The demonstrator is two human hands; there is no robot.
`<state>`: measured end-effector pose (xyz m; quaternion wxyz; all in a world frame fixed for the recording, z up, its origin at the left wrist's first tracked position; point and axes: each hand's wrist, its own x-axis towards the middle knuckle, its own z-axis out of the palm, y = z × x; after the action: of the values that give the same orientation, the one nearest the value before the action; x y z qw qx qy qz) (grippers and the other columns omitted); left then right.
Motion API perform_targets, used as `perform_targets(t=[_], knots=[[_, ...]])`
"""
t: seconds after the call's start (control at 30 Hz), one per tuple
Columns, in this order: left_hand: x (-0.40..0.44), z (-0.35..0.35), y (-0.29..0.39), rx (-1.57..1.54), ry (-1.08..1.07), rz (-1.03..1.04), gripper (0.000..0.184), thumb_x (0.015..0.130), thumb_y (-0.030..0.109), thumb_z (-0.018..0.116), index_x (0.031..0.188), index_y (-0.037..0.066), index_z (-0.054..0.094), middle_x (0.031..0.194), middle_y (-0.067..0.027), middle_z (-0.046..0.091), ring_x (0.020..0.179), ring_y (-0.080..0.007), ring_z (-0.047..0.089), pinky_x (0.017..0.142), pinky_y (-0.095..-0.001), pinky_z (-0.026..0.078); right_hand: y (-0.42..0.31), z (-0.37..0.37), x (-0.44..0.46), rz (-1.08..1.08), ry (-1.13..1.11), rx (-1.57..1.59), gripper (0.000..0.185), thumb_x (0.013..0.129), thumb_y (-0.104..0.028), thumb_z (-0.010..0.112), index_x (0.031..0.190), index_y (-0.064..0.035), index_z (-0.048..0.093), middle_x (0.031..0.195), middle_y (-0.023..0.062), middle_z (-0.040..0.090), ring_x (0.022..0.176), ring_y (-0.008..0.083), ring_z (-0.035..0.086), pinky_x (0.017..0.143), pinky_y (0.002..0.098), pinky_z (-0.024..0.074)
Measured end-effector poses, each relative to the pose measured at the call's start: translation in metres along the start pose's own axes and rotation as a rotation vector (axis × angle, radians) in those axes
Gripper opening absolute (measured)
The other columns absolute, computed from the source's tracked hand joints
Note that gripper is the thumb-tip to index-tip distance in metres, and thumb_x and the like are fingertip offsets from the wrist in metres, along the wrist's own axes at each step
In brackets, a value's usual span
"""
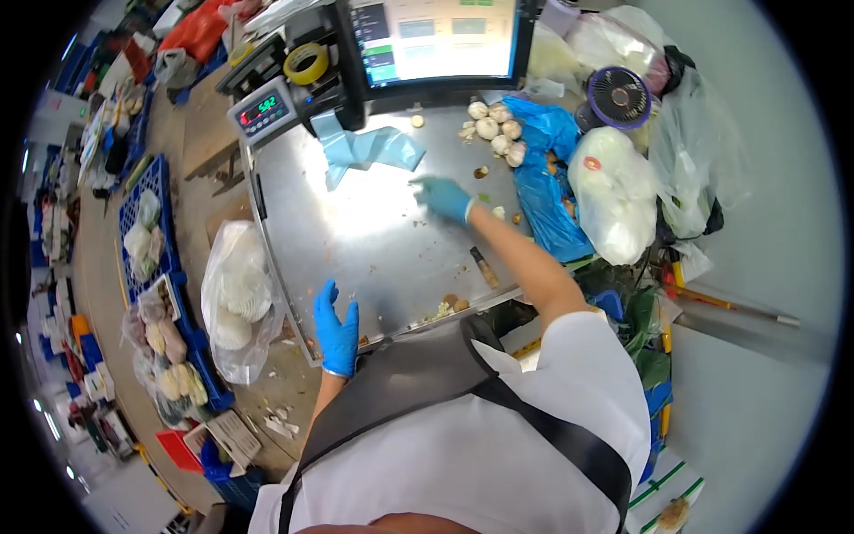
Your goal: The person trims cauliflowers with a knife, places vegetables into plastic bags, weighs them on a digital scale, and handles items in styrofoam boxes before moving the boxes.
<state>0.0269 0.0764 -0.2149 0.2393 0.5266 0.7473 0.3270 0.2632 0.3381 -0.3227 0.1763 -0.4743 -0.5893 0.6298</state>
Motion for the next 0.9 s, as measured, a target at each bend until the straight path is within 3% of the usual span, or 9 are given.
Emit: perform_targets(t=[0.07, 0.13, 0.2, 0.27, 0.33, 0.37, 0.5, 0.7, 0.9], knots=[[-0.008, 0.002, 0.001, 0.001, -0.017, -0.016, 0.061, 0.084, 0.006, 0.066, 0.139, 0.003, 0.041, 0.124, -0.0201, 0.053, 0.118, -0.0332, 0.052, 0.098, -0.0422, 0.042, -0.042, -0.047, 0.029, -0.361, 0.024, -0.438, 0.037, 0.086, -0.030, 0.067, 0.116, -0.0080, 0.065, 0.100, 0.0134, 0.065, 0.088, 0.0224, 0.062, 0.080, 0.0330, 0.0500], [-0.014, 0.005, 0.000, 0.004, -0.031, -0.022, 0.061, 0.084, 0.006, 0.067, 0.139, 0.003, 0.041, 0.124, -0.0201, 0.053, 0.117, -0.0331, 0.053, 0.097, -0.0422, 0.042, -0.060, -0.081, 0.074, -0.347, 0.257, -0.435, 0.040, 0.077, -0.041, 0.074, 0.085, -0.0025, 0.067, 0.099, 0.0165, 0.056, 0.086, 0.0274, 0.057, 0.081, 0.0359, 0.0461], [-0.020, 0.007, 0.002, 0.006, -0.026, -0.038, 0.061, 0.084, 0.006, 0.067, 0.139, 0.003, 0.041, 0.122, -0.0193, 0.053, 0.116, -0.0322, 0.053, 0.097, -0.0419, 0.042, -0.106, -0.107, 0.086, -0.372, 0.258, -0.515, 0.043, 0.075, -0.043, 0.076, 0.074, -0.0031, 0.061, 0.097, 0.0148, 0.051, 0.084, 0.0285, 0.055, 0.080, 0.0361, 0.0455], [-0.024, 0.009, 0.001, 0.017, -0.031, -0.091, 0.061, 0.084, 0.006, 0.067, 0.139, 0.003, 0.041, 0.122, -0.0188, 0.053, 0.116, -0.0315, 0.053, 0.097, -0.0415, 0.042, -0.140, -0.119, 0.097, -0.332, 0.263, -0.556, 0.041, 0.074, -0.041, 0.078, 0.075, -0.0048, 0.058, 0.091, 0.0114, 0.051, 0.080, 0.0220, 0.051, 0.075, 0.0320, 0.0446], [-0.024, 0.010, 0.004, 0.013, -0.025, -0.108, 0.061, 0.084, 0.006, 0.067, 0.139, 0.003, 0.041, 0.123, -0.0185, 0.053, 0.116, -0.0309, 0.053, 0.097, -0.0412, 0.042, -0.161, -0.124, 0.110, -0.380, 0.293, -0.629, 0.045, 0.073, -0.045, 0.077, 0.075, -0.0043, 0.058, 0.090, 0.0118, 0.051, 0.080, 0.0234, 0.051, 0.076, 0.0325, 0.0446], [-0.024, 0.010, 0.004, 0.010, -0.023, -0.119, 0.061, 0.084, 0.006, 0.067, 0.139, 0.003, 0.041, 0.123, -0.0184, 0.053, 0.116, -0.0307, 0.053, 0.097, -0.0410, 0.042, -0.163, -0.132, 0.125, -0.399, 0.270, -0.686, 0.058, 0.072, -0.058, 0.073, 0.090, -0.0031, 0.066, 0.102, 0.0156, 0.052, 0.089, 0.0295, 0.056, 0.085, 0.0348, 0.0463], [-0.021, 0.014, 0.001, 0.030, -0.010, -0.121, 0.062, 0.084, 0.006, 0.067, 0.140, 0.004, 0.040, 0.124, -0.0178, 0.052, 0.116, -0.0299, 0.053, 0.097, -0.0406, 0.043, -0.179, -0.148, 0.157, -0.392, 0.259, -0.622, 0.060, 0.072, -0.060, 0.072, 0.089, -0.0029, 0.065, 0.106, 0.0158, 0.051, 0.093, 0.0289, 0.056, 0.086, 0.0347, 0.0457], [-0.013, 0.016, 0.007, 0.036, -0.007, -0.133, 0.062, 0.084, 0.005, 0.067, 0.140, 0.005, 0.040, 0.122, -0.0178, 0.053, 0.116, -0.0301, 0.053, 0.097, -0.0405, 0.043, -0.178, -0.152, 0.172, -0.504, 0.395, -0.415, 0.060, 0.067, -0.058, 0.078, 0.063, -0.0015, 0.061, 0.061, 0.0102, 0.057, 0.059, 0.0217, 0.054, 0.067, 0.0333, 0.0486], [-0.007, 0.018, 0.003, 0.041, -0.025, -0.108, 0.061, 0.085, 0.006, 0.066, 0.140, 0.004, 0.040, 0.122, -0.0189, 0.053, 0.115, -0.0316, 0.053, 0.097, -0.0413, 0.043, -0.126, -0.078, 0.126, -0.414, 0.186, -0.341, 0.048, 0.079, -0.049, 0.073, 0.074, -0.0027, 0.061, 0.081, 0.0112, 0.059, 0.073, 0.0213, 0.057, 0.072, 0.0335, 0.0481]])
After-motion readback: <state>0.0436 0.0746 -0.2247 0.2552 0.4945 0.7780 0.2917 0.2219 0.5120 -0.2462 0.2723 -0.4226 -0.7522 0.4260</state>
